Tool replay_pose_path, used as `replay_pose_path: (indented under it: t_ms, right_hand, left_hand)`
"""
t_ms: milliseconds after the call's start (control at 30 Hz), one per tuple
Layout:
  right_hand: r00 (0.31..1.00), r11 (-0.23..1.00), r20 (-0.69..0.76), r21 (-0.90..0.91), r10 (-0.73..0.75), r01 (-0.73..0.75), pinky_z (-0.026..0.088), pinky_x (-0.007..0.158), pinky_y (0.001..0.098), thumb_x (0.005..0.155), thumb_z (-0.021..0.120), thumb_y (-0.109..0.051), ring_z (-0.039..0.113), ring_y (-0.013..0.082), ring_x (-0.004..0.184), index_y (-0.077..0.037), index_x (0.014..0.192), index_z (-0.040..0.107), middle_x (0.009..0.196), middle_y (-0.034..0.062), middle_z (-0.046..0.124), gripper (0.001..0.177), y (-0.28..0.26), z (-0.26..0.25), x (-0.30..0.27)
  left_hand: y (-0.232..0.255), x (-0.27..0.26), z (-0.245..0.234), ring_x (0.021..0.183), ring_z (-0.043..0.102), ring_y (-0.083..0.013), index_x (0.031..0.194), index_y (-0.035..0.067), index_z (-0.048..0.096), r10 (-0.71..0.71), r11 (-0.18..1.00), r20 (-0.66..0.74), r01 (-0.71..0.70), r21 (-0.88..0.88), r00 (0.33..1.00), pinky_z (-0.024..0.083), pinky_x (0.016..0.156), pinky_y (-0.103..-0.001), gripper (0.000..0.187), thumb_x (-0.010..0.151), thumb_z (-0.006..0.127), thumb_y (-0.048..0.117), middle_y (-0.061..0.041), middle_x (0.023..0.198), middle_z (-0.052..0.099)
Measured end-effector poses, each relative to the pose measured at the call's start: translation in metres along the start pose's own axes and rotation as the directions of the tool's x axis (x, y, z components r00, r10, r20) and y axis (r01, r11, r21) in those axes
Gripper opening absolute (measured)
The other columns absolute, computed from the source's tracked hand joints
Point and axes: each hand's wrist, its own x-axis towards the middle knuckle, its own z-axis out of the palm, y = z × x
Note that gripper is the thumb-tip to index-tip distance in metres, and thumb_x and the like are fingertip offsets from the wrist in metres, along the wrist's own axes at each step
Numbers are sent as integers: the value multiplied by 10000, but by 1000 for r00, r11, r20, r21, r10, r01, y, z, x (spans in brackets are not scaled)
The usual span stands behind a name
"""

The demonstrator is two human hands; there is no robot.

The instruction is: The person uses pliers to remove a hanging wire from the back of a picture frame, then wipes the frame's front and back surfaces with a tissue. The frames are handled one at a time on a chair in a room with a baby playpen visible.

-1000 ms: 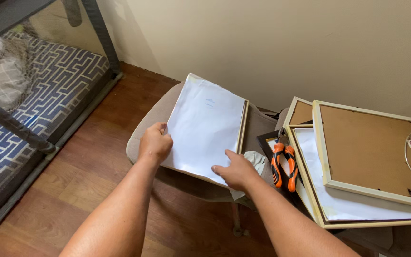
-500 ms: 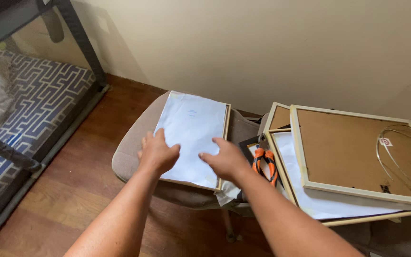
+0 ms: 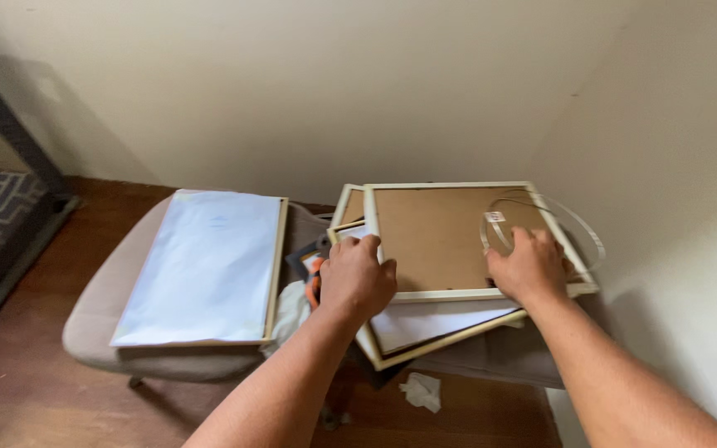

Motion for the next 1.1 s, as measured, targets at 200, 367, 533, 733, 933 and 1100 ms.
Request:
replay_pose_path:
  t_ms: [200,367,533,733,933,1100]
  right_hand:
    - [995,996,75,66,-61,56,420,1099,505,863,709,-533,547,324,1289,-116,1305,670,1373,122,603,610,44,-1,-12]
    - [991,990,107,119,-85,72,365,1131,491,855,729,-526,516,266,1306,-166,1180,733,1342,59,604,486,25,-7,-22]
    - [982,985,141,140,-123,103,392,1127,474,890,699,-343,534,255,1280,-151,1059,745,1287,44,621,260,14,2,-24]
    - [986,985,95,113,-140,129,422,1135,469,957,642,-279,555,285,1263,-107,1044,729,1258,90,639,212,7,13,-27]
    - [987,997,155,66,-38,28,392,1083,538,863,705,-552,479,328,1289,-80,1358,554,1330,156,548,701,-17,-12,-28]
    - [951,998,301,-16,67,-65,371,1107,556,903,637,-667,431,334,1351,-87,1365,570,1394,159,511,745,-40,-25,-21]
  left_hand:
    - [36,-12,38,1255,506,-365,1197,74,635,70,975,-66,-54,214,995,393,1039,-515,340,932,628,288,-203,1270,580]
    - [36,-10,37,1255,555,-373,1323,94,533,-170,960,48,154,234,984,434,1065,-491,520,887,687,333,-195,1294,581]
    - [34,3,30,1196,644,-387,1274,21,557,-362,932,62,360,38,930,516,1010,-478,517,838,741,229,-229,1256,663]
    - [39,10,19,1069,725,-374,1079,0,741,-430,903,128,426,55,894,571,907,-474,301,843,683,178,-206,1115,750]
    - [38,17,23,1052,733,-372,1067,9,756,-507,861,161,505,56,847,560,890,-455,292,823,692,155,-199,1093,767]
    - [23,30,26,983,735,-377,1040,-26,751,-496,859,198,511,-28,845,548,851,-473,292,830,625,133,-218,1048,758]
